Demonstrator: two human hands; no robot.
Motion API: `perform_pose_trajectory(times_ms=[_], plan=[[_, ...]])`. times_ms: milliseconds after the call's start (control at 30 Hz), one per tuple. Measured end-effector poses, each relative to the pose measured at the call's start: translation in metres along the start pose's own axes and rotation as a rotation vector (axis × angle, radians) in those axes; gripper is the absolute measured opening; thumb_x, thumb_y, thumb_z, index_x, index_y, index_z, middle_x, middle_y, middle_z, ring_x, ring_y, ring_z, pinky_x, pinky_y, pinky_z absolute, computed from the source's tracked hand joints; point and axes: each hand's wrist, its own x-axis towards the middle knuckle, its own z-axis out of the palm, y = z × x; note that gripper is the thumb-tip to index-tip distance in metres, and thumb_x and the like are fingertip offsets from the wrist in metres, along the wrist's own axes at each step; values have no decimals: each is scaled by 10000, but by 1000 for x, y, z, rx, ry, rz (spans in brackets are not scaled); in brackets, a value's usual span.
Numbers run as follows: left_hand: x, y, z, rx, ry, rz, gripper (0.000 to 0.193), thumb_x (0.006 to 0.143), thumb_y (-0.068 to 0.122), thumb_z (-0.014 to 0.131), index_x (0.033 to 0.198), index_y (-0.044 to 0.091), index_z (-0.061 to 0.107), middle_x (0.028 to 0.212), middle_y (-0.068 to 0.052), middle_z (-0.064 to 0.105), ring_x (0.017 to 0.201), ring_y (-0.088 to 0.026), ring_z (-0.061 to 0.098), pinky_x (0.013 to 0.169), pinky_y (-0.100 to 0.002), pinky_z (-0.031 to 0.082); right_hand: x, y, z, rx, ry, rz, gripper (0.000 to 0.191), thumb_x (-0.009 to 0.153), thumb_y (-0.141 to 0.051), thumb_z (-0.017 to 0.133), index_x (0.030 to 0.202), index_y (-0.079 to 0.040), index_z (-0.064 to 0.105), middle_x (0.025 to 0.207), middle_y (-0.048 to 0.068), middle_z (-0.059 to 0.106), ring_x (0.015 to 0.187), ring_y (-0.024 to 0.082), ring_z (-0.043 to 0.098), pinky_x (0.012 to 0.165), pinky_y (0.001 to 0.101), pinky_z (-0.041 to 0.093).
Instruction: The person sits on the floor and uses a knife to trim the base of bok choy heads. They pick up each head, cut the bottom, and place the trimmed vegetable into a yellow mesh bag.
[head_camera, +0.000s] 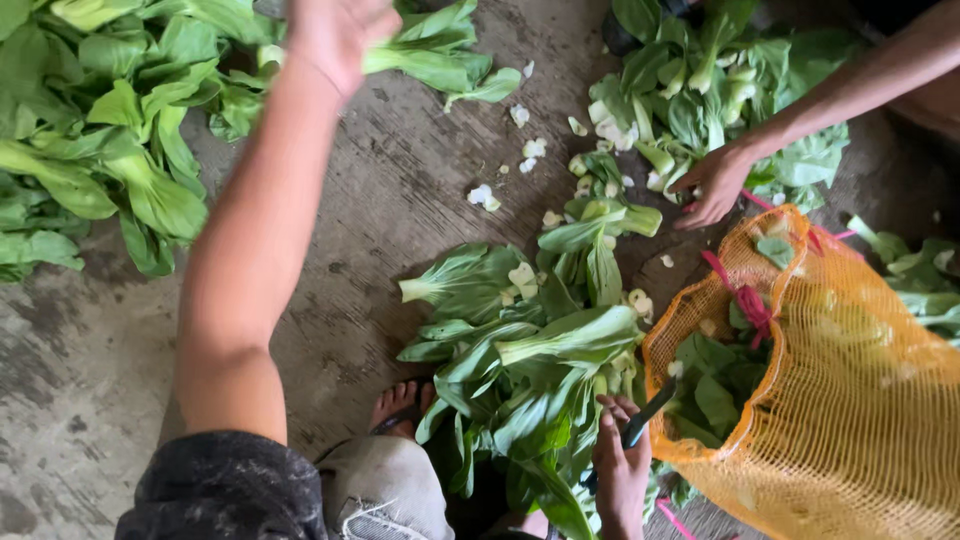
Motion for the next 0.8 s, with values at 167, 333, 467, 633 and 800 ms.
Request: perform_pose_trajectory(times_ms=[167,333,467,633,800], plan=[[-123,-163,18,546,-203,-423,461,962,414,635,1299,143,476,1275,-151,647,1107,-276,675,939,-442,579,42,37,-40,10,-79,-125,131,1035,-210,591,1018,-87,632,677,-125,432,562,1,360,472,219,254],[-208,-230,23,585,-435,-549,177,1041,277,613,1083,105,610,991,-53,712,958,-196,717,844,-368,582,91,57,-119,27,142,-202,217,1088,-275,590,1229,-117,637,742,-102,451,608,11,400,525,202,310],[-242,-239,65,917,-796,-449,408,1167,371,503,963,61,673,983,-60,725,970,-151,700,911,-334,578,71,59,-161,147,429,-126,361,1074,-242,575,1389,-66,591,880,-58,615,730,35,587,576,202,442],[-300,-287,145,1429,-1337,-408,260,1009,316,588,1035,74,680,985,-76,737,858,-249,713,803,-393,622,31,52,-168,195,472,-148,409,1105,-216,566,1467,-25,564,949,1,652,802,49,602,635,210,466],[-371,-381,219,1259,-1833,361,372,995,221,599,1317,36,613,1413,-162,575,1324,-326,519,1101,-523,411,-2,37,-185,363,407,-294,394,1148,-164,521,1513,-14,510,1017,132,704,773,104,575,725,246,474]])
